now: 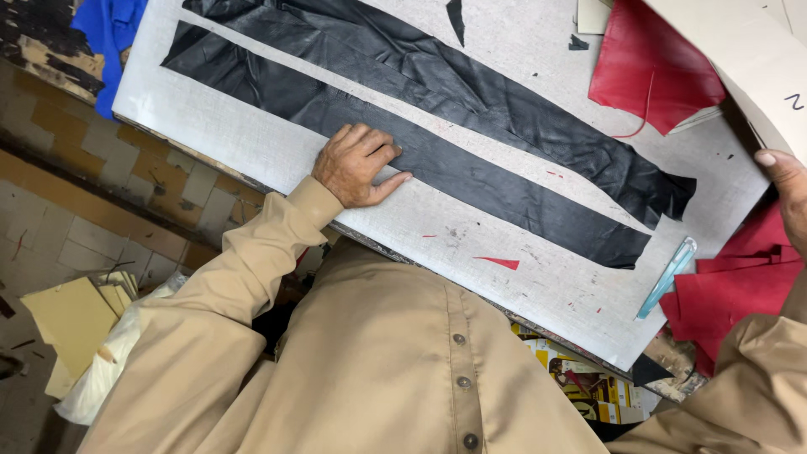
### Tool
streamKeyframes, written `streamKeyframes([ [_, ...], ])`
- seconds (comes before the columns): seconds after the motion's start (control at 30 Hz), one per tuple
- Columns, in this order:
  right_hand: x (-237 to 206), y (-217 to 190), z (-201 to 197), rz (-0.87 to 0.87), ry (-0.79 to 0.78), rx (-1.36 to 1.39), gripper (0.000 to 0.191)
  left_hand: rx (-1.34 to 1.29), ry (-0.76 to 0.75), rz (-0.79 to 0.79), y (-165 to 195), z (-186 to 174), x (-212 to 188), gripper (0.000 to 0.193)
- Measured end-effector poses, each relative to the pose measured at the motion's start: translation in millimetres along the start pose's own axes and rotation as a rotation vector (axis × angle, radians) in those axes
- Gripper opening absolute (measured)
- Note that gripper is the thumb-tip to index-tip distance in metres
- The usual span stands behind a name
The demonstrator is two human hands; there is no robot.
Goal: The person folds and stacks red leather pieces on the worktable, then unfolds and aligns long black leather strips flat on the table. They place a cardboard template alongside a strip and mark it with a pen, then continue arranging the strips.
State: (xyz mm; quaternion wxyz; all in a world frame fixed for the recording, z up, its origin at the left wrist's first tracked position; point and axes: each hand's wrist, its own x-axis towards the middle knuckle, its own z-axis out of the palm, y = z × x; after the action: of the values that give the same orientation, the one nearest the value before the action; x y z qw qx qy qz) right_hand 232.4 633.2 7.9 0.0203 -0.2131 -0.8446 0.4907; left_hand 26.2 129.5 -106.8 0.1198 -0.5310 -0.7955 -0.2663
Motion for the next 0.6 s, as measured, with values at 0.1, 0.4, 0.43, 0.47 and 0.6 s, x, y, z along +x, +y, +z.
streamKeyframes([
  [0.1,-9.2,-12.1,-0.7,-0.108,0.010,-0.067,0.043,-0.017,0.025,0.022,0.1,-0.1,0.7,0.034],
  [0.4,-40.9,-81.0,8.0,-0.310,0.173,-0.575,0.073,-0.049,0.039,-0.032,18.5,-7.5,18.4,0.025],
  [0.43,-36.3,-77.0,12.6,-0.322,0.146,-0.591,0.074,-0.047,0.039,-0.028,21.0,-7.8,21.2,0.025],
  [0.47,-32.9,-72.0,15.8,-0.300,0.189,-0.609,0.072,-0.037,0.040,-0.032,23.5,-8.9,23.1,0.025],
  [0.6,-14.1,-42.8,37.3,-0.248,0.305,-0.813,0.071,-0.030,0.023,-0.057,27.7,-8.3,27.1,0.025],
])
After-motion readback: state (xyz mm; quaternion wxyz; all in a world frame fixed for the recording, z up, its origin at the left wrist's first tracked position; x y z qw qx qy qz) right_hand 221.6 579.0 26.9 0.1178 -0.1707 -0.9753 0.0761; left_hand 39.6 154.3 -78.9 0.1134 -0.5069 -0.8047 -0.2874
